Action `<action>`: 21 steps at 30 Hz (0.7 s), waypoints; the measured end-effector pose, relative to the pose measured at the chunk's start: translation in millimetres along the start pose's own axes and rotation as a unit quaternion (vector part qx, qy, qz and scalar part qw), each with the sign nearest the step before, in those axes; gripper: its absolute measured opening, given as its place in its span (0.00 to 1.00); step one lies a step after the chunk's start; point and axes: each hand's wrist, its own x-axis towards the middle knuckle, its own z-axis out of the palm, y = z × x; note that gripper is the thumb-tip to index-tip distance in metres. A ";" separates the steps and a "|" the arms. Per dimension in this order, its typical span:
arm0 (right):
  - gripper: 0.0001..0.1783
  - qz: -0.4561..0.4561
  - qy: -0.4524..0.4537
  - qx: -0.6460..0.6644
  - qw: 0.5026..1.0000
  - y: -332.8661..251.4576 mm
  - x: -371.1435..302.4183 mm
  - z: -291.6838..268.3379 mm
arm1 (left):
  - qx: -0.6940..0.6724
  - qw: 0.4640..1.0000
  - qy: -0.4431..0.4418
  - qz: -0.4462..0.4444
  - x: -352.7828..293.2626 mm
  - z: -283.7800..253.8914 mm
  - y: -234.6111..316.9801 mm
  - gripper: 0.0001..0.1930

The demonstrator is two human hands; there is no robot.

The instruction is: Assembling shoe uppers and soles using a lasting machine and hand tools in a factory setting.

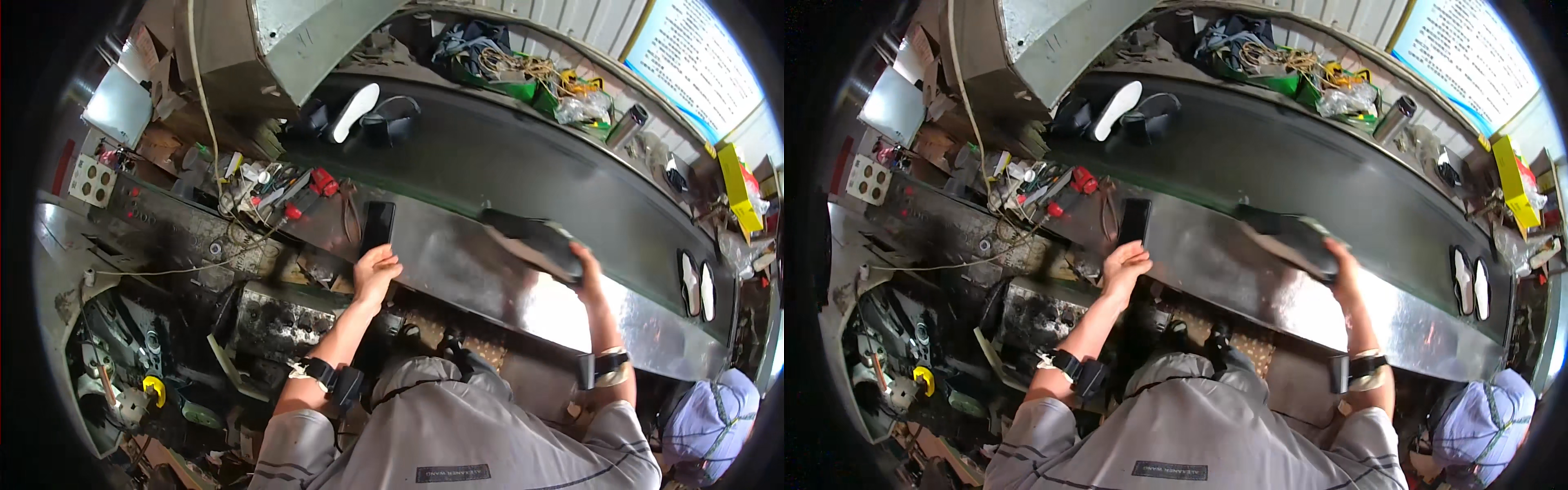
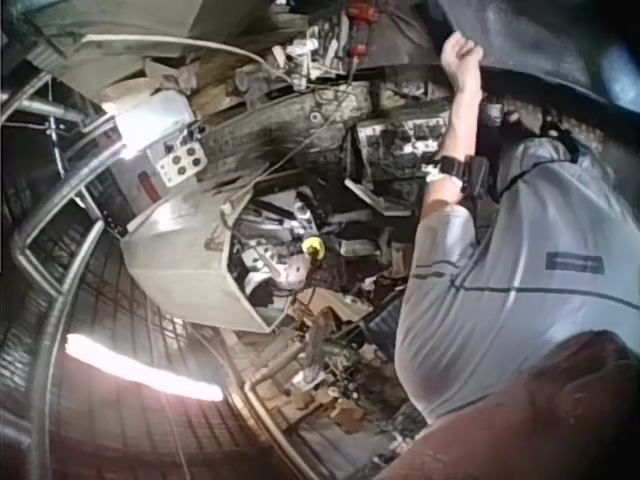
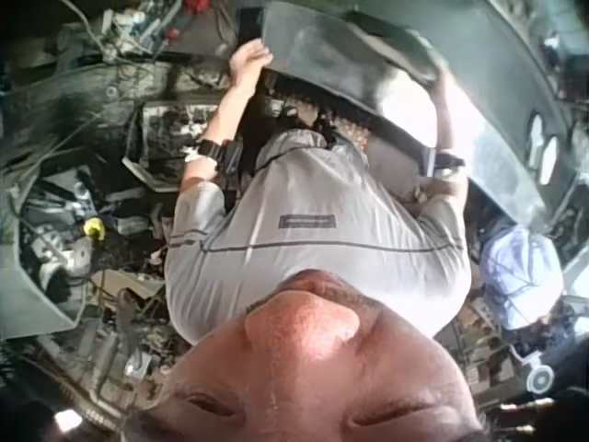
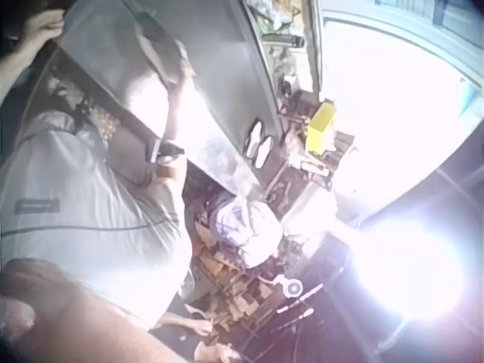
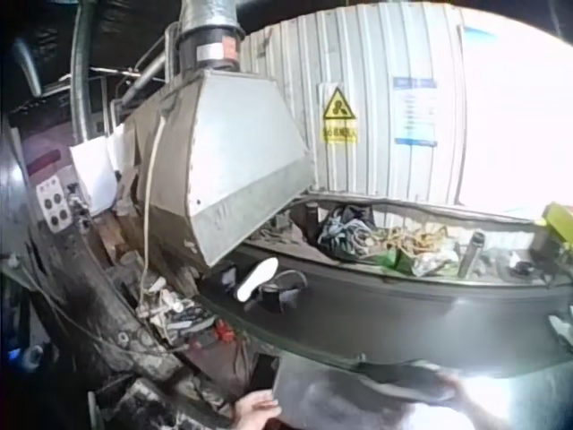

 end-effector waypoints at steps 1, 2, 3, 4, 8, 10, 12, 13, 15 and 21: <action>0.25 0.020 -0.016 0.027 0.999 -19.0 15.6 -34.0 | 0.039 0.999 0.002 0.010 9.1 -11.4 -0.6 0.27; 0.26 0.042 -0.028 0.053 0.997 -35.4 29.4 -68.2 | 0.078 0.997 0.003 0.017 20.1 -20.1 -2.3 0.26; 0.27 0.050 0.011 0.071 0.996 -45.8 39.5 -85.6 | 0.080 0.996 0.014 0.027 31.2 -31.8 -3.9 0.23; 0.27 0.056 0.048 0.088 0.993 -56.8 48.6 -102.7 | 0.092 0.995 0.021 0.026 46.8 -44.8 -8.2 0.22; 0.26 -0.098 0.354 0.073 0.927 -41.2 56.1 -185.0 | 0.178 0.978 -0.011 0.105 116.3 -41.4 13.2 0.21; 0.25 -0.159 0.613 -0.056 0.772 -31.8 11.4 -319.4 | 0.182 0.960 -0.152 0.147 190.9 29.3 27.0 0.22; 0.17 -0.207 0.390 0.050 0.896 17.9 47.7 -181.1 | 0.306 0.933 -0.093 0.165 212.2 2.8 55.9 0.28; 0.18 -0.300 0.302 -0.088 0.901 35.4 34.9 -179.2 | 0.365 0.899 -0.098 0.220 234.3 27.9 74.6 0.34; 0.29 -0.150 0.272 -0.042 0.950 38.8 29.7 -41.7 | 0.473 0.836 -0.036 0.275 267.5 11.6 94.2 0.46; 0.24 0.002 0.068 0.065 0.996 73.8 24.7 121.8 | 0.592 0.737 -0.257 0.199 371.2 64.1 128.6 0.29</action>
